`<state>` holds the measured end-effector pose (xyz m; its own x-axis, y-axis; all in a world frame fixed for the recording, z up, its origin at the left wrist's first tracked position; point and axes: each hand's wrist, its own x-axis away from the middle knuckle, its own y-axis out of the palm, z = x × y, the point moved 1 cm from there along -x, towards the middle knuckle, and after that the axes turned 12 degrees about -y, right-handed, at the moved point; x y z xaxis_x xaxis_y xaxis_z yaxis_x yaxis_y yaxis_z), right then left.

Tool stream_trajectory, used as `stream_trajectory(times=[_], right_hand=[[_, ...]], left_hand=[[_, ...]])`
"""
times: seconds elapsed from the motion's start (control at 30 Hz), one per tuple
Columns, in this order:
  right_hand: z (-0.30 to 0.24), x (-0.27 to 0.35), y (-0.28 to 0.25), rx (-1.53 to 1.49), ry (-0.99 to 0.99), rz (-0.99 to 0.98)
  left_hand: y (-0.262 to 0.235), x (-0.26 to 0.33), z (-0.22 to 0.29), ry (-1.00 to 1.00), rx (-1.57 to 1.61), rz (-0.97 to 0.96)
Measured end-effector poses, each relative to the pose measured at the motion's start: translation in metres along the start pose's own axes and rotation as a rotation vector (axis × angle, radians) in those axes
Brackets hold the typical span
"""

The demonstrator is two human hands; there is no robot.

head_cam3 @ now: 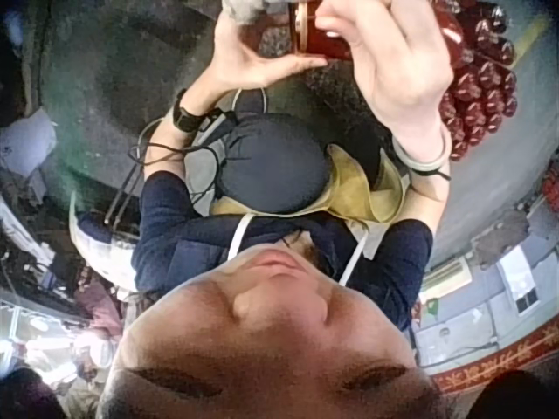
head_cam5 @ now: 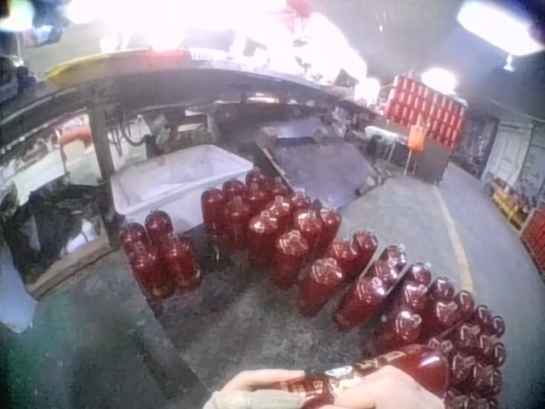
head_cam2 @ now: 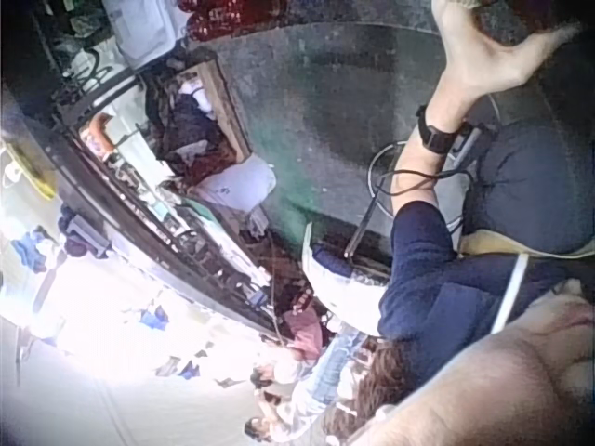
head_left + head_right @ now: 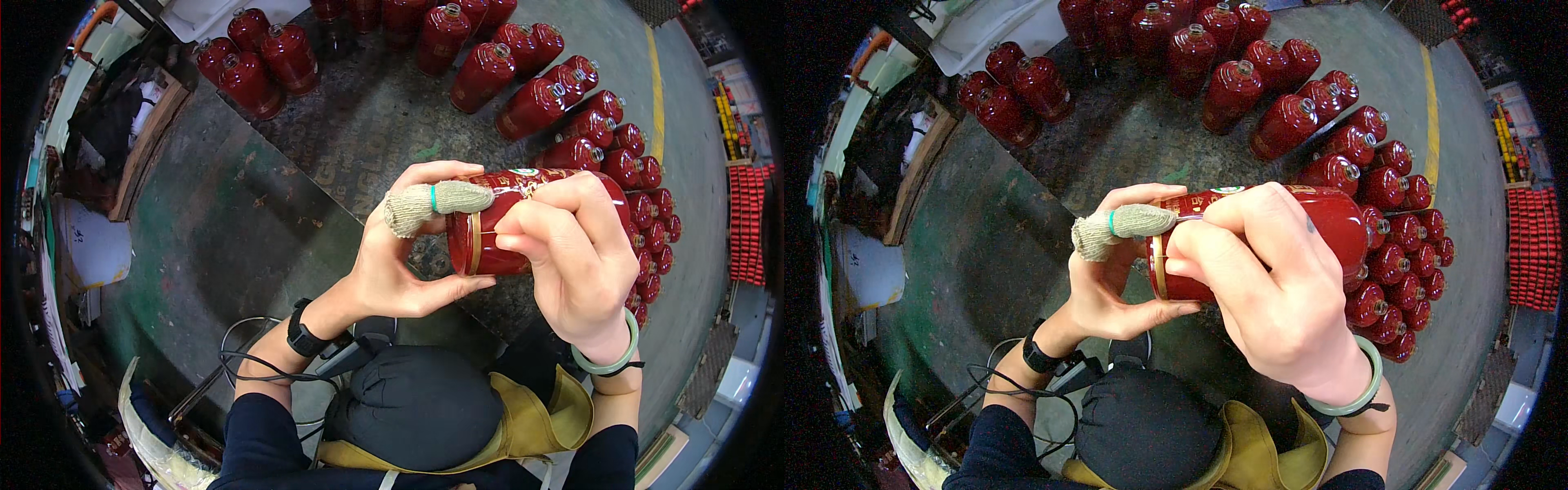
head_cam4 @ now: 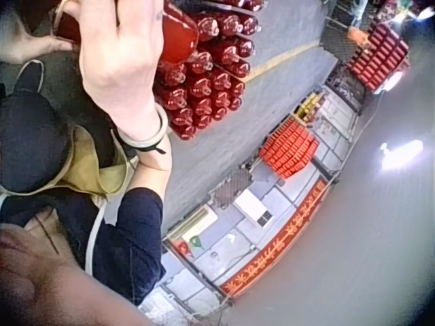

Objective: Inspecting and applying small labels/seals to red ceramic liquor bottles on a production line.

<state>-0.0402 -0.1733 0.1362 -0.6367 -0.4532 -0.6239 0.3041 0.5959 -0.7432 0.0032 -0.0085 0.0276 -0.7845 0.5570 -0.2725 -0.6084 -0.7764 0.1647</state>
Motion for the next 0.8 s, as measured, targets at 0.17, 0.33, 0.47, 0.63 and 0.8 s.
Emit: stream_trajectory(times=[0.17, 0.33, 0.47, 0.63, 0.8], right_hand=[[0.0012, 0.0019, 0.0020, 0.003, -0.011, -0.002], [0.0023, 0.0028, 0.0017, -0.013, -0.009, 0.003], [0.0034, 0.0026, 0.0004, -0.008, -0.016, -0.016], [0.0037, 0.0024, 0.0014, -0.029, -0.021, -0.011], [0.0031, 0.0019, 0.0018, -0.031, -0.037, -0.007]], left_hand=[[0.0008, 0.0005, -0.0001, -0.011, 0.020, 0.027], [-0.0031, 0.0017, 0.0000, -0.015, -0.033, -0.043], [-0.0029, 0.0020, -0.0006, -0.062, -0.004, -0.045], [-0.0024, 0.0021, -0.0010, -0.067, 0.018, -0.045], [-0.0030, 0.0019, -0.0023, -0.040, 0.012, -0.048]])
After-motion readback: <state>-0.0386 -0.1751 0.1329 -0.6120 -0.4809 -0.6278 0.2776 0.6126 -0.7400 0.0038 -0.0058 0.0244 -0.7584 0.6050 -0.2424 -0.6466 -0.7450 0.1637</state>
